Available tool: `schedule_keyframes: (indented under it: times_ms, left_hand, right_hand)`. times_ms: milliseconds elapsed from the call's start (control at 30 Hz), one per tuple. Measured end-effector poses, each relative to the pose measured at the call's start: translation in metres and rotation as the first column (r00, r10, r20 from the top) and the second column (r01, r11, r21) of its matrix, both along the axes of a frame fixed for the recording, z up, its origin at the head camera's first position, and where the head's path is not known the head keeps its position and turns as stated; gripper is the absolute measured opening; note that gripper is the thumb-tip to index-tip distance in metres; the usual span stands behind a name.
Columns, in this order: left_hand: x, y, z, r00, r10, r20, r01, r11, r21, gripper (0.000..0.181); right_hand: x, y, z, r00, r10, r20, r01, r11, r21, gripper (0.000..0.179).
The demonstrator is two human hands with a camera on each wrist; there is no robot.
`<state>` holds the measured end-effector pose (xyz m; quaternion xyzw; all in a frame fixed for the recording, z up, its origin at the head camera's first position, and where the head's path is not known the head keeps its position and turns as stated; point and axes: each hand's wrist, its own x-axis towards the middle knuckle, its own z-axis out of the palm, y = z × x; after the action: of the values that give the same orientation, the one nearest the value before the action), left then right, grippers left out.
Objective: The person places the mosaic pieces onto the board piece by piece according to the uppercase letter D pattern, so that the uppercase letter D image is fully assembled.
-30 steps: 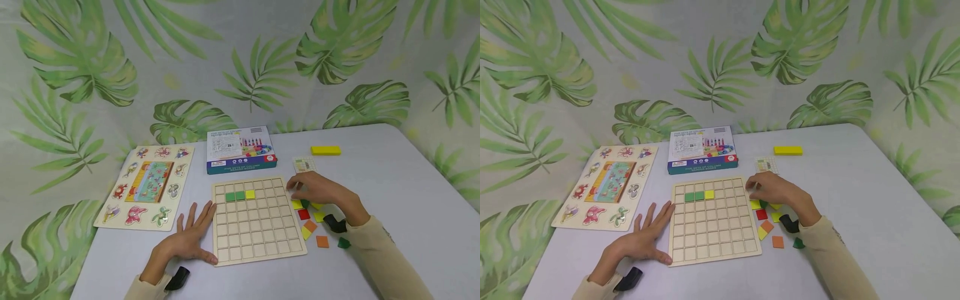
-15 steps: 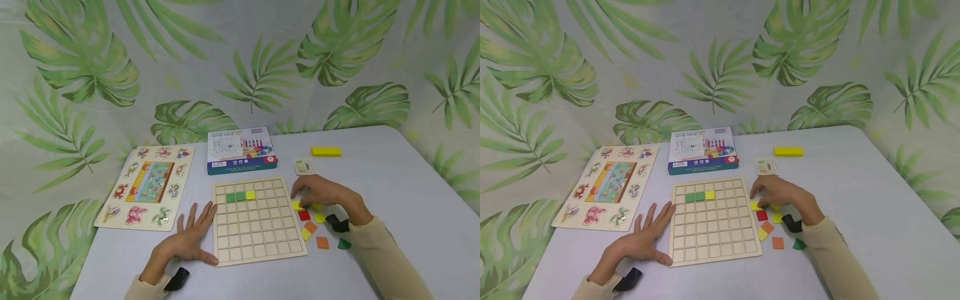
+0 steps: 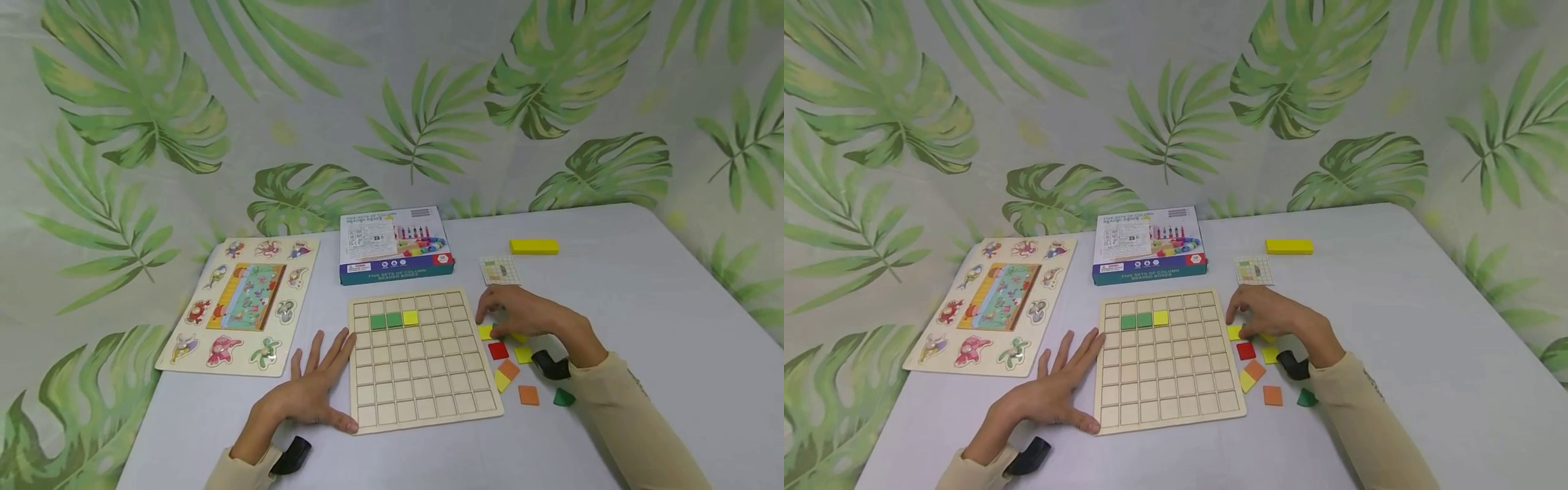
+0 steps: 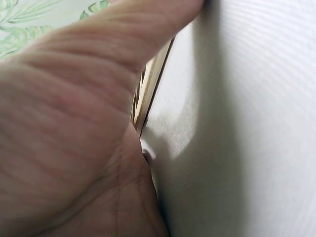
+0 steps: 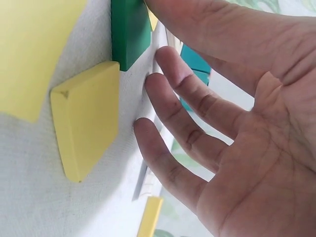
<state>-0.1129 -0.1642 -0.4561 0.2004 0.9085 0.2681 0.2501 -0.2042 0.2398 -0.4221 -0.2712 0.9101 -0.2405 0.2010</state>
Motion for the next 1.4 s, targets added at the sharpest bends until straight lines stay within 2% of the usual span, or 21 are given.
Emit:
schedule_keyframes:
  times_ms: [300,700,967,1267,1400]
  left_hand:
    - [0.000,0.002,0.004,1.000,0.005,-0.002,-0.005,1.000,0.011,0.142]
    - [0.001,0.000,0.007,1.000,0.011,-0.014,-0.011,1.000,-0.006,0.142]
    - [0.001,0.001,0.005,1.000,0.003,-0.009,-0.003,1.000,-0.007,0.142]
    - [0.001,0.001,0.004,1.000,-0.002,0.000,0.002,1.000,0.016,0.142]
    - [0.001,0.001,0.005,1.000,-0.001,-0.003,0.001,1.000,0.022,0.142]
  right_hand:
    - [-0.001,-0.002,-0.001,1.000,-0.022,0.010,0.022,1.000,0.011,0.013]
    - [0.001,-0.012,-0.001,1.000,-0.014,-0.025,0.015,0.999,0.047,0.015]
    - [0.005,-0.014,0.003,0.997,-0.072,0.032,0.068,0.992,0.110,0.018]
    - [0.007,-0.015,0.006,0.998,-0.056,-0.032,0.061,0.984,0.167,0.017]
    - [0.005,-0.016,0.007,0.998,-0.057,-0.037,0.062,0.984,0.166,0.016]
